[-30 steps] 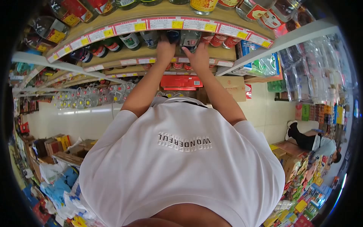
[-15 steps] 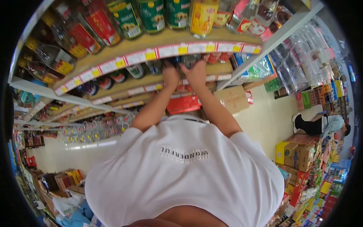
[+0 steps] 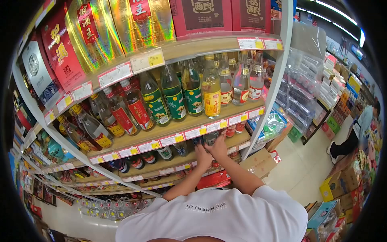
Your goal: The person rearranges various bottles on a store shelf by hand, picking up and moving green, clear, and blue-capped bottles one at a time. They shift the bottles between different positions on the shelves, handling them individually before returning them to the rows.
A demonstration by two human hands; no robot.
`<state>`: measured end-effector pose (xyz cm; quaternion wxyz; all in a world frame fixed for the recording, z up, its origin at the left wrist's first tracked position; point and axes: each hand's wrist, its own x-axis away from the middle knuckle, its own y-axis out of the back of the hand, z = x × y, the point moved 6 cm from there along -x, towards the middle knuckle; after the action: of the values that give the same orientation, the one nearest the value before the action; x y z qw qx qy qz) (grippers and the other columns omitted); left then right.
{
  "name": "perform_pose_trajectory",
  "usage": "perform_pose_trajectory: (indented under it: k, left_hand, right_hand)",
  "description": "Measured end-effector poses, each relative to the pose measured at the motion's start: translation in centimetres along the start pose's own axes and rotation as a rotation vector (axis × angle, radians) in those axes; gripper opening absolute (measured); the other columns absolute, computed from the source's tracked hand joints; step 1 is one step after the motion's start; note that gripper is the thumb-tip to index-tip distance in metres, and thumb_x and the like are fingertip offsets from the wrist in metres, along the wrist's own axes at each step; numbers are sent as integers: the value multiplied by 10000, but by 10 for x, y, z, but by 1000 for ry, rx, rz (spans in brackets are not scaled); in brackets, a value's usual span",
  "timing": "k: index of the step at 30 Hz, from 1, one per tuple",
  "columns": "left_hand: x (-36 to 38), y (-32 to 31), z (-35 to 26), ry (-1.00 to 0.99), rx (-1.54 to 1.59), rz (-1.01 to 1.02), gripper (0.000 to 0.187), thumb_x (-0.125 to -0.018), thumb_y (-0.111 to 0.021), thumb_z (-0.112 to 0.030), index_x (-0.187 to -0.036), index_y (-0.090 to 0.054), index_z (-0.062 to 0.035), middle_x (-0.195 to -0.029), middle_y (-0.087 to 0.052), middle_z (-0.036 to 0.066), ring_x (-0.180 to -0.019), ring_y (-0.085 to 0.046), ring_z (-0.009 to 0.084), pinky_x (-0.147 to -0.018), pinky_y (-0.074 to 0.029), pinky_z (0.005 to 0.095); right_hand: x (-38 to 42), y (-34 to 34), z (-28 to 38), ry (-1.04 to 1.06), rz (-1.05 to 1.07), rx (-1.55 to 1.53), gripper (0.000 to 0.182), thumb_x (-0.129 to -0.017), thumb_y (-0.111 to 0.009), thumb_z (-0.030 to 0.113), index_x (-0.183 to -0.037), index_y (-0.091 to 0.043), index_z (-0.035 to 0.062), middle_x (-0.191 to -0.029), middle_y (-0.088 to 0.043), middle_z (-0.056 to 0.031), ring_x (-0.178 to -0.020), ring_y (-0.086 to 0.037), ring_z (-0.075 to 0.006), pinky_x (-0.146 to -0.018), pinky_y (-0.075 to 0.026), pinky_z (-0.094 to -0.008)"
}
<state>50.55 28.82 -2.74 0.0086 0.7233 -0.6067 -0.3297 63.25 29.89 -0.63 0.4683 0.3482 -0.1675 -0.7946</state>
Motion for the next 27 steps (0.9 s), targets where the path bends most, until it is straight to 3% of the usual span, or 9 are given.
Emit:
perform_pose_trajectory:
  k: [4,5,8,13,14,20,24,26,27]
  left_hand:
    - [-15,9,-13,66,153,128,741,-885,-671,-161,-1502,-303,19,-1277,-492,354,-1177,-497,528,-995,-432,544]
    - [-19,19,-32,165,213,240,764,-878,-681,-163,-1503,-287,30,-1289,-491,356,-1178,-492,533,-1009,-427,544]
    - [-34,13,-44,-126,111,76,833,-841,-754,-262,-1459,-321,92,-1391,-427,397,-1215,-466,560,-1070,-397,549]
    - [-44,9,-63,-34,132,191,876,-822,-789,-330,-1459,-334,63,-1378,-458,387,-1254,-440,564,-1082,-387,552]
    - [-44,11,-66,-75,63,206,872,-822,-783,-321,-1469,-332,49,-1405,-441,368,-1263,-443,553,-1077,-392,548]
    - [-25,13,-72,-64,31,159,767,-844,-765,-291,-1449,-390,-3,-1374,-456,301,-1248,-455,502,-1066,-394,533]
    - [-10,-1,-64,-69,-51,210,687,-852,-780,-265,-1404,-463,-7,-1266,-505,275,-1137,-526,448,-1013,-442,500]
    - [-7,1,-70,-134,-30,203,665,-854,-783,-259,-1388,-478,-7,-1267,-504,261,-1155,-525,437,-1016,-444,486]
    - [-7,3,-70,-159,-28,188,654,-854,-784,-255,-1381,-485,-7,-1268,-503,254,-1164,-525,432,-1017,-445,480]
  right_hand:
    - [5,3,0,124,-80,-4,1067,-760,-820,467,-1377,-262,-202,-1330,-443,-462,-1110,-569,-562,-884,-535,-532]
    - [5,1,-5,159,-82,-22,941,-802,-789,408,-1330,-302,-200,-1315,-440,-472,-1108,-562,-578,-869,-528,-549]
    - [7,3,-4,388,-180,-72,595,-900,-617,210,-1299,-348,-140,-1300,-441,-447,-1128,-513,-596,-927,-465,-589]
    - [14,9,5,346,-35,-119,565,-885,-656,202,-1326,-431,-70,-1304,-454,-367,-1120,-508,-559,-914,-466,-550]
    - [15,2,-3,260,151,19,621,-885,-667,210,-1381,-405,-57,-1342,-455,-345,-1150,-516,-539,-951,-460,-525]
    - [21,9,3,545,108,-26,646,-876,-682,202,-1409,-411,-42,-1288,-534,-325,-1144,-550,-507,-940,-477,-522]
    - [27,39,24,413,111,-245,603,-881,-682,275,-1343,-456,-39,-1263,-515,-235,-1168,-524,-364,-1027,-414,-445]
    - [45,-19,-59,499,-13,7,668,-864,-687,190,-1405,-399,-75,-1198,-571,-347,-1073,-582,-531,-912,-486,-541]
    - [44,-14,-62,357,25,-84,643,-871,-687,208,-1385,-416,-67,-1225,-566,-338,-1088,-589,-508,-911,-486,-530]
